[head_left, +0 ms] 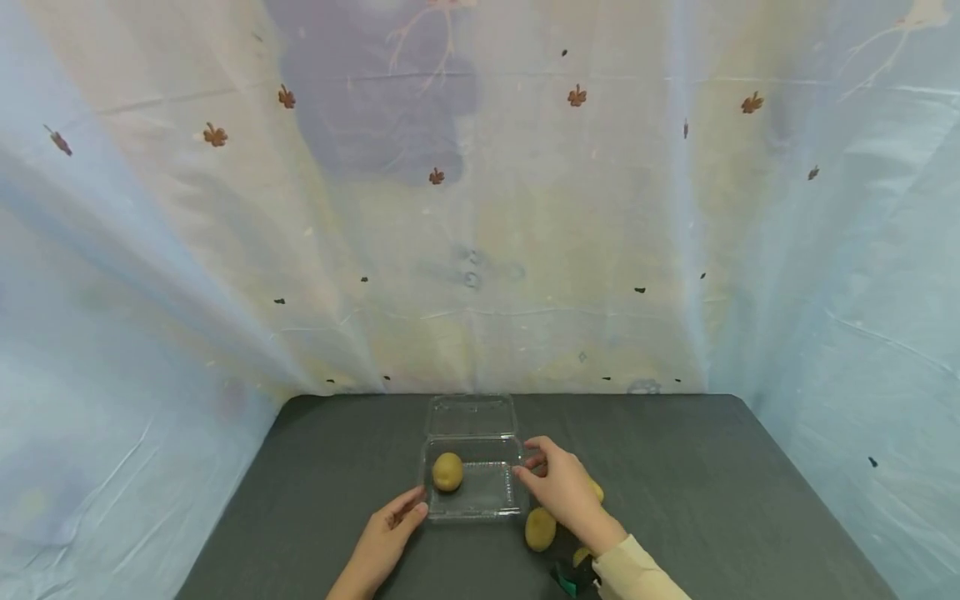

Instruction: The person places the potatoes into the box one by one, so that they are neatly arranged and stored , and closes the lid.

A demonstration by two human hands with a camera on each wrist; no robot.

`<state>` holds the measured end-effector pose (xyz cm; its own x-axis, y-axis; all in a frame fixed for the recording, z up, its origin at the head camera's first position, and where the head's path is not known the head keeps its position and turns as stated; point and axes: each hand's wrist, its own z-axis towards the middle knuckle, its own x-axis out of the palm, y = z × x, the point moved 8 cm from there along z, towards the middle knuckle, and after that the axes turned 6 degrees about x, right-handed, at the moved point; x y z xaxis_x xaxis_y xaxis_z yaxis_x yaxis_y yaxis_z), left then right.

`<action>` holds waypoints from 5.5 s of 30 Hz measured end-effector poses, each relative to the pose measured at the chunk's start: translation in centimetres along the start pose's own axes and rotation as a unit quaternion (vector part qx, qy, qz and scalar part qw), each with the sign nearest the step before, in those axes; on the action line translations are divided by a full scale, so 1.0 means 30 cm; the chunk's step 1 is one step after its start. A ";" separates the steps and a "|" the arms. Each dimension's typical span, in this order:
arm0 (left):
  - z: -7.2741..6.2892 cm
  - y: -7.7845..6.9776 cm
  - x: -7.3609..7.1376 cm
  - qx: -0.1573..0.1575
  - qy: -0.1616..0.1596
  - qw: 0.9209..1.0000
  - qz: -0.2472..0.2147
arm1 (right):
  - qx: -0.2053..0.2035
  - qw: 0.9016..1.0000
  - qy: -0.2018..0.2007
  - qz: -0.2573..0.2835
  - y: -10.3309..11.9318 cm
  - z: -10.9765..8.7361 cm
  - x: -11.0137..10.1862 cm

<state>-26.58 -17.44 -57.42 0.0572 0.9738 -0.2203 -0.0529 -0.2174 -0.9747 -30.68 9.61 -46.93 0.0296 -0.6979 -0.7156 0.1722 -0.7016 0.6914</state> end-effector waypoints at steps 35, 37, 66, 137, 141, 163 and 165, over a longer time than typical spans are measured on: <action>0.012 0.016 0.007 -0.002 0.006 1.000 -0.011 | 0.155 0.987 0.043 0.026 -0.428 -0.177 -0.121; 0.013 0.016 0.006 -0.003 0.005 1.000 -0.011 | 0.164 0.984 0.052 0.038 -0.439 -0.178 -0.111; 0.008 0.025 -0.012 0.001 -0.008 1.000 -0.003 | 0.102 0.984 0.124 0.079 -0.411 -0.162 -0.042; -0.001 0.010 -0.012 0.011 -0.008 1.000 0.008 | -0.064 0.988 0.126 -0.062 0.043 0.106 0.212; -0.002 0.009 -0.011 0.015 -0.005 1.000 0.008 | -0.072 0.984 0.138 -0.082 0.057 0.102 0.232; 0.001 0.001 -0.004 0.012 0.001 1.000 0.007 | -0.073 0.982 0.061 -0.162 0.057 0.109 0.251; 0.002 0.002 -0.004 0.010 0.002 1.000 0.006 | -0.074 0.982 0.062 -0.164 0.059 0.109 0.251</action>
<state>-26.66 -17.57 -57.43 0.0601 0.9707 -0.2327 -0.0735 -0.2282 -0.9708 -33.38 2.65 -50.76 0.0667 -0.4087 -0.9102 0.3325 -0.8510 0.4064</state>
